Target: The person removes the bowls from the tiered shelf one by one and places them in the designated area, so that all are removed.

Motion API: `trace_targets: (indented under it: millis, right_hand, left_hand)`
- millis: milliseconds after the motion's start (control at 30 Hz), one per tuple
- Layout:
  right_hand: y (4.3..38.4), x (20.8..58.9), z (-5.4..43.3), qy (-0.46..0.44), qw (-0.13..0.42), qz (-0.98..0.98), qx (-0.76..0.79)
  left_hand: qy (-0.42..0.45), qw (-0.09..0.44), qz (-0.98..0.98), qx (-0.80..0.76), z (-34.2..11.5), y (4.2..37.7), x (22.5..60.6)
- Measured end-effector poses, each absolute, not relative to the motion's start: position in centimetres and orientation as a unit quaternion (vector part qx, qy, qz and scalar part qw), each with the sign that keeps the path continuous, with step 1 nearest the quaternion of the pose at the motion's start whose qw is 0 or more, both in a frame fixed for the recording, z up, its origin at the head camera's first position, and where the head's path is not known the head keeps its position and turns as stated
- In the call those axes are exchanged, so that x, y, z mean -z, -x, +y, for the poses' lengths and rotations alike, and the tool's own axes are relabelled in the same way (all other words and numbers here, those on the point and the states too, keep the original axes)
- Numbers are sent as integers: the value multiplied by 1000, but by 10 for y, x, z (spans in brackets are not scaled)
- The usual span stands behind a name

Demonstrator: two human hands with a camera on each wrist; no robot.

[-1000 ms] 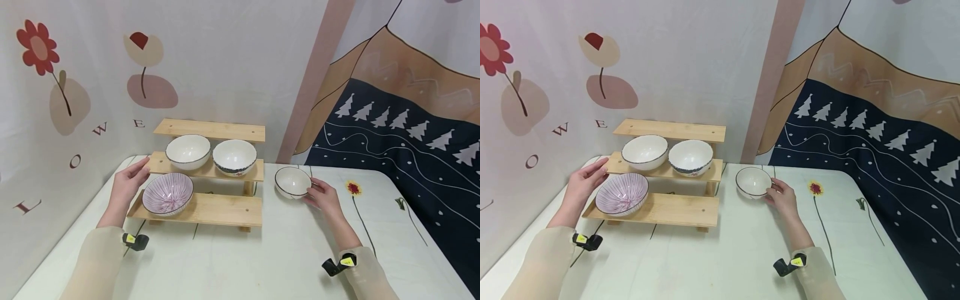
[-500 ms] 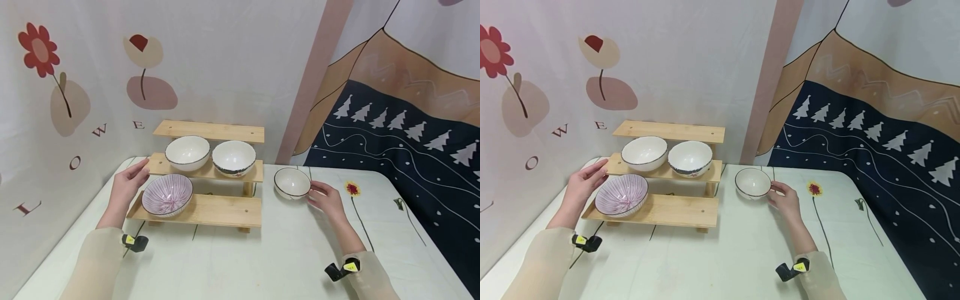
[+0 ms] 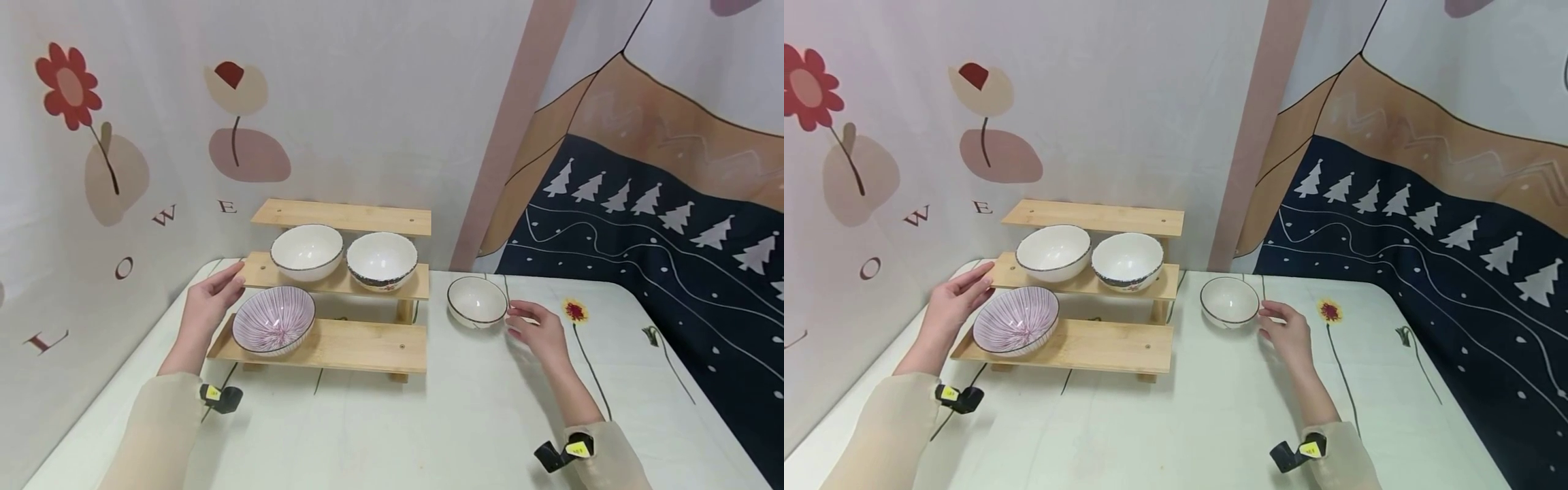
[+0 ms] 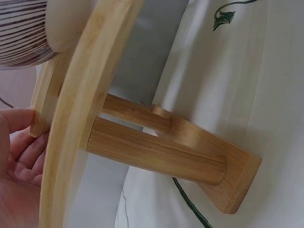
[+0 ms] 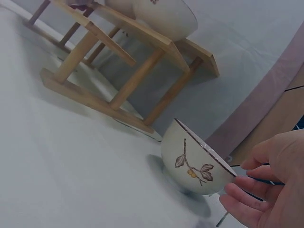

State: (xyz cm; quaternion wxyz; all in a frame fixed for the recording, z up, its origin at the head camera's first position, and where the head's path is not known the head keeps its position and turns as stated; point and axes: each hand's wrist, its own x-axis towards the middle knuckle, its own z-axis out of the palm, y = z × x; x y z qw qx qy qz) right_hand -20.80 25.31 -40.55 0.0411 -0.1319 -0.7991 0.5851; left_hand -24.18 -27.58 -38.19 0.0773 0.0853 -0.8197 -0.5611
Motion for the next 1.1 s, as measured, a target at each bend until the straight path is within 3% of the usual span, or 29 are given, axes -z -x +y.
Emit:
trace_targets:
  millis: [567,1100]
  right_hand:
    - [191,396,241,82,17,-805,-587]
    - [181,376,188,-9,-8,-801,-598]
  left_hand:
    - [-87,72,-822,559,-273,240,384]
    - [-85,78,-814,569,-275,242,380]
